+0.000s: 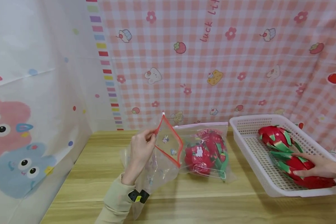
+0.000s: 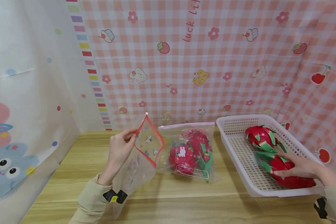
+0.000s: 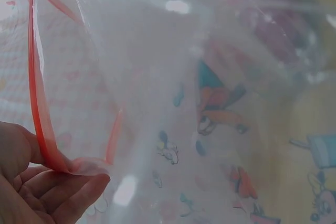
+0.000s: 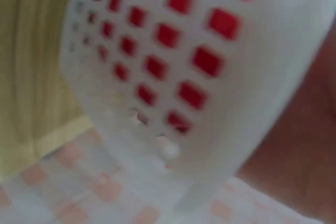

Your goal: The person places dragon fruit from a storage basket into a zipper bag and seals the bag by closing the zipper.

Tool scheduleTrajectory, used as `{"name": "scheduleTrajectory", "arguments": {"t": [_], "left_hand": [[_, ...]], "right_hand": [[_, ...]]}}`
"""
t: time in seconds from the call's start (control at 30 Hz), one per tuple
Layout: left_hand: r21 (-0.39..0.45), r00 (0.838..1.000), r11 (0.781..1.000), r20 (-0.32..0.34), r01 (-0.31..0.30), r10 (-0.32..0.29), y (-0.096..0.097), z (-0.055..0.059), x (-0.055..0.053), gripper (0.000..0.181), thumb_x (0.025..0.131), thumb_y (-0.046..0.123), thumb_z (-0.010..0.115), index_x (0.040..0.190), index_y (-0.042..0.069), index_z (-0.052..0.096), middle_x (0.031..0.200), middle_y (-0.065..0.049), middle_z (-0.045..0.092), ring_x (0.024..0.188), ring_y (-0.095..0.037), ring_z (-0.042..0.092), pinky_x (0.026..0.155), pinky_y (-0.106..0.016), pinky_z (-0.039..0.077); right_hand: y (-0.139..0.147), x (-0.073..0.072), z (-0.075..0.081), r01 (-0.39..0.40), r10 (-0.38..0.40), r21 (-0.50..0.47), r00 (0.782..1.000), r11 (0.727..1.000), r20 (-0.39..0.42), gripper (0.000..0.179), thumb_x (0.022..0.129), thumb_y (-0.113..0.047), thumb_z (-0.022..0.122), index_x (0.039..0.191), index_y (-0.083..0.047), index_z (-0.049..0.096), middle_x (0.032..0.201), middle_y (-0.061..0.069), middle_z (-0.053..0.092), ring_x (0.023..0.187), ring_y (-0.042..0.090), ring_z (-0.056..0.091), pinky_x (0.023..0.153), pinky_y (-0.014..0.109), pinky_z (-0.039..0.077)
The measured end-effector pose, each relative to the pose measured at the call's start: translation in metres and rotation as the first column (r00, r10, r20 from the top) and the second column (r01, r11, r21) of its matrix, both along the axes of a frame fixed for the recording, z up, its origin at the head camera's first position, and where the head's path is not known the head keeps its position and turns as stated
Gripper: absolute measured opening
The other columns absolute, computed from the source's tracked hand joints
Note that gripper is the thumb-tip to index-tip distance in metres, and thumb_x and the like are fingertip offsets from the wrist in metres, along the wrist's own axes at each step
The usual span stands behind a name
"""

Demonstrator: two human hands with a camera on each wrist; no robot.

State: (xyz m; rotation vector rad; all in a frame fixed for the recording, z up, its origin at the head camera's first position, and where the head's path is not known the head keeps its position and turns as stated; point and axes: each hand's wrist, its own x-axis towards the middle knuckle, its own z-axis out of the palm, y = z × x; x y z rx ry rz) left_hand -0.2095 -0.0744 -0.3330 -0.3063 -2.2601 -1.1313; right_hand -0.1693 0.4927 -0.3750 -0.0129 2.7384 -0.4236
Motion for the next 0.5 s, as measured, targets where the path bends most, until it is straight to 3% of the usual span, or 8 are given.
{"name": "scheduleTrajectory", "arguments": {"t": [0.1, 0.23, 0.4, 0.5], "left_hand": [[0.007, 1.000, 1.000, 0.004, 0.007, -0.007, -0.001, 0.000, 0.000, 0.021, 0.083, -0.001, 0.058, 0.100, -0.003, 0.071, 0.088, -0.016, 0.074, 0.065, -0.018, 0.066, 0.052, -0.019, 0.046], [0.022, 1.000, 1.000, 0.014, 0.014, -0.014, -0.003, 0.000, 0.001, 0.021, 0.084, -0.002, 0.058, 0.101, -0.004, 0.071, 0.089, -0.018, 0.074, 0.067, -0.020, 0.068, 0.051, -0.018, 0.045], [0.026, 1.000, 1.000, 0.012, 0.014, -0.014, -0.005, -0.001, 0.000, 0.021, 0.085, -0.002, 0.058, 0.101, -0.005, 0.070, 0.090, -0.020, 0.073, 0.068, -0.022, 0.069, 0.049, -0.018, 0.046], [0.024, 1.000, 1.000, 0.011, 0.010, -0.010, -0.005, 0.000, 0.000, 0.021, 0.085, -0.002, 0.058, 0.101, -0.005, 0.070, 0.090, -0.020, 0.073, 0.067, -0.022, 0.069, 0.049, -0.018, 0.045]], "right_hand": [[0.005, 0.006, -0.007, -0.044, 0.042, -0.039, 0.998, 0.998, -0.045, 0.097, 0.080, -0.044, 0.072, 0.138, 0.012, 0.019, 0.123, 0.047, 0.028, 0.101, 0.054, 0.039, 0.079, 0.061, 0.046], [0.004, 0.006, -0.009, -0.055, 0.056, 0.010, 0.992, 0.998, -0.111, 0.102, 0.068, -0.042, 0.082, 0.135, 0.011, 0.026, 0.118, 0.043, 0.039, 0.095, 0.046, 0.047, 0.073, 0.052, 0.049], [-0.005, 0.002, -0.002, -0.033, 0.054, 0.105, 0.978, 0.994, -0.203, 0.104, 0.060, -0.045, 0.085, 0.129, 0.013, 0.036, 0.111, 0.039, 0.049, 0.089, 0.042, 0.052, 0.070, 0.050, 0.051], [-0.014, 0.002, 0.011, -0.035, 0.073, 0.148, 0.963, 0.988, -0.260, 0.102, 0.059, -0.046, 0.086, 0.128, 0.011, 0.039, 0.109, 0.039, 0.051, 0.086, 0.042, 0.053, 0.067, 0.050, 0.051]]}}
